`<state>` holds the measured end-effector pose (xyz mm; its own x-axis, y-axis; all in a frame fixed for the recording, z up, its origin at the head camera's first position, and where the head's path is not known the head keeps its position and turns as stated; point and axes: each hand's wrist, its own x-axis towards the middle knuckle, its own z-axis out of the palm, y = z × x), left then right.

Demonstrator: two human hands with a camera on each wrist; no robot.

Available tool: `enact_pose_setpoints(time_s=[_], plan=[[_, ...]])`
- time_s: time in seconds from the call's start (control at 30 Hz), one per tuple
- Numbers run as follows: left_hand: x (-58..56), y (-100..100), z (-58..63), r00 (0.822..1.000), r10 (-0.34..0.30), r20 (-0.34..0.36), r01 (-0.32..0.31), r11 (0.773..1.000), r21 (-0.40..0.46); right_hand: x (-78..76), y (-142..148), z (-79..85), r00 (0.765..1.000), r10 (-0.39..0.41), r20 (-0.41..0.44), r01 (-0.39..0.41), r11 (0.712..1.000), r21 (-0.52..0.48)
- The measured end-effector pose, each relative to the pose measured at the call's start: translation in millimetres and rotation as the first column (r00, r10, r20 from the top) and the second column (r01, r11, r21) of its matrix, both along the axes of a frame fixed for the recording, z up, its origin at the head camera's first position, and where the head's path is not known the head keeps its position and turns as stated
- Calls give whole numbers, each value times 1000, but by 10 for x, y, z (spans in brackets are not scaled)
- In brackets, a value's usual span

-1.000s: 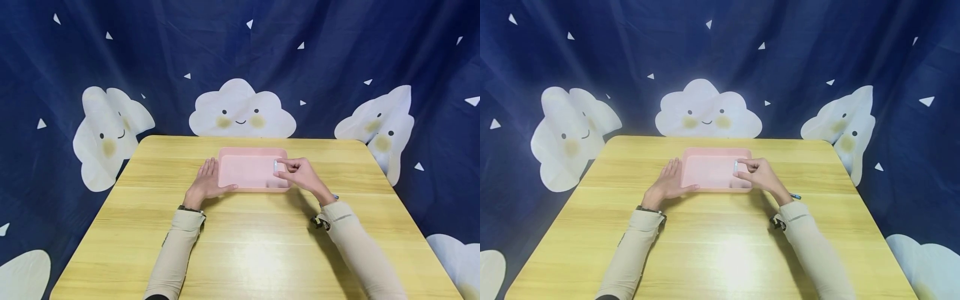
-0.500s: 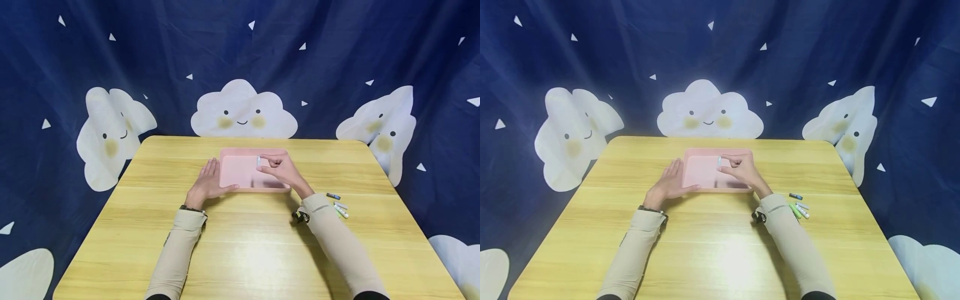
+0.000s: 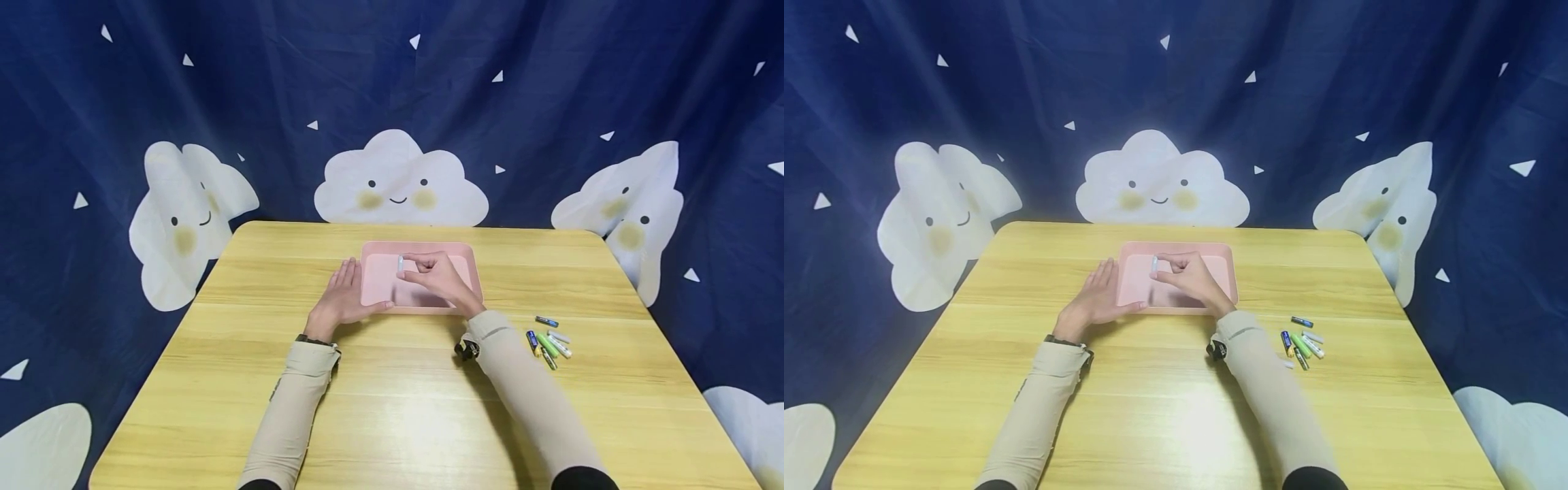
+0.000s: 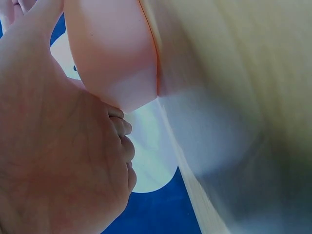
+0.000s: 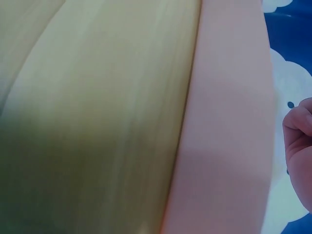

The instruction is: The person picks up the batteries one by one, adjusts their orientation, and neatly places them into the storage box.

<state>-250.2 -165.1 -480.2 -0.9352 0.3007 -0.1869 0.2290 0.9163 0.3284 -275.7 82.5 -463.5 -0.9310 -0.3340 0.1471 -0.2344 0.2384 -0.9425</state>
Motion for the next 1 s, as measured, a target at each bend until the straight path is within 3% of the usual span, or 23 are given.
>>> enact_pose_setpoints(time_s=[0.27, 0.5, 0.83, 1.0], plan=[[-72, -25, -94, 1000, 8, 0, -8, 1000, 7, -111, -174, -115, 1000, -3, 17, 2, 1000, 19], [-67, -19, -93, 1000, 2, 0, -2, 1000, 7, -161, -288, -195, 1000, 19, 2, -19, 996, 91], [-62, -16, -79, 1000, 6, 6, -6, 1000, -5, -212, -403, -331, 998, 4, 55, -13, 984, 176], [-46, -21, -70, 1000, -5, 1, 5, 1000, -18, -236, -434, -361, 999, 13, 29, -21, 963, 267]])
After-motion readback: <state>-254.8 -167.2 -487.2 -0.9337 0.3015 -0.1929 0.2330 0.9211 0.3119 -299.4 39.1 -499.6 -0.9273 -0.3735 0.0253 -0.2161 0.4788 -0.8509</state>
